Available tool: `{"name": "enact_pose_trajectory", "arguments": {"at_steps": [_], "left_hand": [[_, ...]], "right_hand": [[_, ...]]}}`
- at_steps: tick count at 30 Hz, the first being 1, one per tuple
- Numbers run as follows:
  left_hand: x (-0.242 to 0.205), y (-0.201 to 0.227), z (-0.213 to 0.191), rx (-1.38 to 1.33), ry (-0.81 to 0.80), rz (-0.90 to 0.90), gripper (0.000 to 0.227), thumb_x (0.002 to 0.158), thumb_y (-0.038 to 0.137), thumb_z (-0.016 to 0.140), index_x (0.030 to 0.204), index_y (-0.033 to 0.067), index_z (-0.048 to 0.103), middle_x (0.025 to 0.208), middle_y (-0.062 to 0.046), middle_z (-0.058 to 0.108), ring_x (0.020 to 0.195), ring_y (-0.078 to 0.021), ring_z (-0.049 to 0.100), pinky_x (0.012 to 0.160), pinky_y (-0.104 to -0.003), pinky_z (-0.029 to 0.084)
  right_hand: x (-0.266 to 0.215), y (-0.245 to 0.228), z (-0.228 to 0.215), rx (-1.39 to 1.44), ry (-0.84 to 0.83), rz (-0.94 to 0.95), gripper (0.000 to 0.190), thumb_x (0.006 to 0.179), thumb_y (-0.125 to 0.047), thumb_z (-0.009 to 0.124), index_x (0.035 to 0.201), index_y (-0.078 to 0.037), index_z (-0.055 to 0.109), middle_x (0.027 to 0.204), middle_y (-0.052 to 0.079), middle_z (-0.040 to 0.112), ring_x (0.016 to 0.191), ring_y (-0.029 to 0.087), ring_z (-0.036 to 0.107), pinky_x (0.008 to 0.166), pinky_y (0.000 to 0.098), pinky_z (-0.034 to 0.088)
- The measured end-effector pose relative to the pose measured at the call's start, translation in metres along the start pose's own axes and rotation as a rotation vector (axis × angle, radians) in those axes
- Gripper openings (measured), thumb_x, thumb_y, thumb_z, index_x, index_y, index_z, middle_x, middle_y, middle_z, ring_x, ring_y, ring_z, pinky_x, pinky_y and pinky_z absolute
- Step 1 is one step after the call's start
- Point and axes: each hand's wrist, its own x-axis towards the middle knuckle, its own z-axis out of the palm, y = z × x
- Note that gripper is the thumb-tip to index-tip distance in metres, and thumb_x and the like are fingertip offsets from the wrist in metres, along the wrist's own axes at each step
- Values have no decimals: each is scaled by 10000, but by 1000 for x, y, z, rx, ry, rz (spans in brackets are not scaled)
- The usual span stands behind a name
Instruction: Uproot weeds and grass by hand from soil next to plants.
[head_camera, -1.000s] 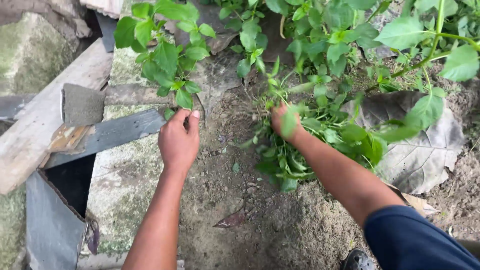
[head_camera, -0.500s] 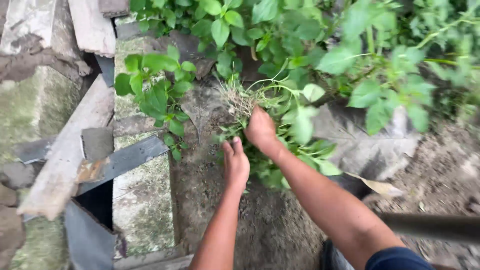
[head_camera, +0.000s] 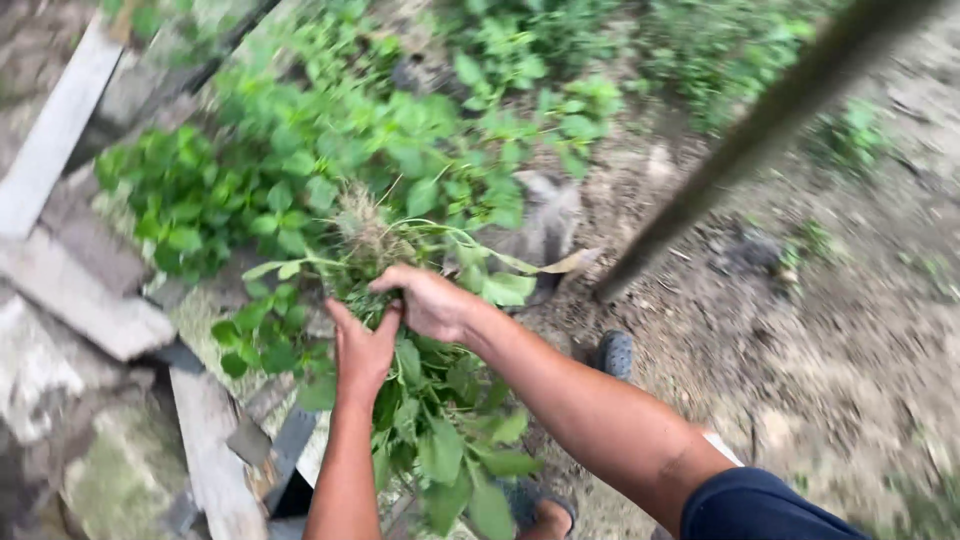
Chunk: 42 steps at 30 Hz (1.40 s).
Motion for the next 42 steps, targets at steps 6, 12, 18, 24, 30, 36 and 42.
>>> {"name": "enact_pose_trajectory", "arguments": {"at_steps": [6, 12, 18, 24, 30, 36, 42], "left_hand": [[-10, 117, 11, -26, 97, 192, 697, 858, 255, 764, 1388, -42, 421, 1329, -260, 619, 1203, -369, 626, 1032, -458, 473], [-37, 230, 92, -325, 90, 296, 650, 941, 283, 749, 1408, -20, 414, 1354, -228, 629, 1183, -324, 610, 1049, -440, 490], [-120, 322, 250, -157, -44, 393, 922, 971, 371, 791, 1563, -68, 237, 1482, -282, 527, 1305, -341, 560, 1103, -455, 427], [-208, 431, 418, -171, -329, 635, 1057, 959, 381, 788, 1577, -127, 97, 1483, -357, 455, 1356, -397, 518, 1107, -438, 422], [-226, 493, 536, -116, -671, 947, 918, 994, 199, 753, 1611, -110, 148, 1674, -364, 211, 1568, -443, 195, 1274, -496, 179], [-241, 595, 558, 65, -1010, 910, 777, 806, 240, 780, 1462, -25, 459, 1572, -221, 303, 1464, -385, 329, 1205, -428, 307], [-228, 668, 570, -68, -880, 1029, 608, 852, 297, 741, 1410, 82, 630, 1472, -212, 468, 1174, -327, 616, 985, -407, 500]], "right_hand": [[-142, -93, 56, -429, 139, -297, 894, 949, -300, 691, 1664, -142, 179, 1448, 164, 505, 1457, 271, 408, 1181, 407, 285], [-297, -168, 15, -889, 454, -683, 762, 1019, -569, 587, 1598, -115, 389, 1602, 153, 482, 1464, 291, 496, 1242, 423, 413], [-434, -231, -111, -877, 818, -518, 1240, 780, -701, 741, 1659, -72, 135, 1664, 269, 228, 1546, 369, 250, 1225, 498, 264], [-556, -293, -201, -496, 529, -720, 1059, 789, -564, 807, 1521, 48, 347, 1490, 217, 486, 1344, 277, 474, 1106, 434, 408], [-646, -336, -273, -76, 605, -647, 525, 788, -352, 820, 1162, 3, 722, 1068, 99, 761, 902, 188, 721, 801, 348, 594], [-673, -371, -362, 262, 754, -907, 327, 864, -259, 830, 1054, -4, 750, 823, 43, 695, 632, 142, 614, 553, 302, 502], [-673, -428, -398, 434, 874, -943, 322, 798, -235, 792, 960, 32, 710, 812, 102, 731, 618, 223, 705, 582, 392, 615]]}}
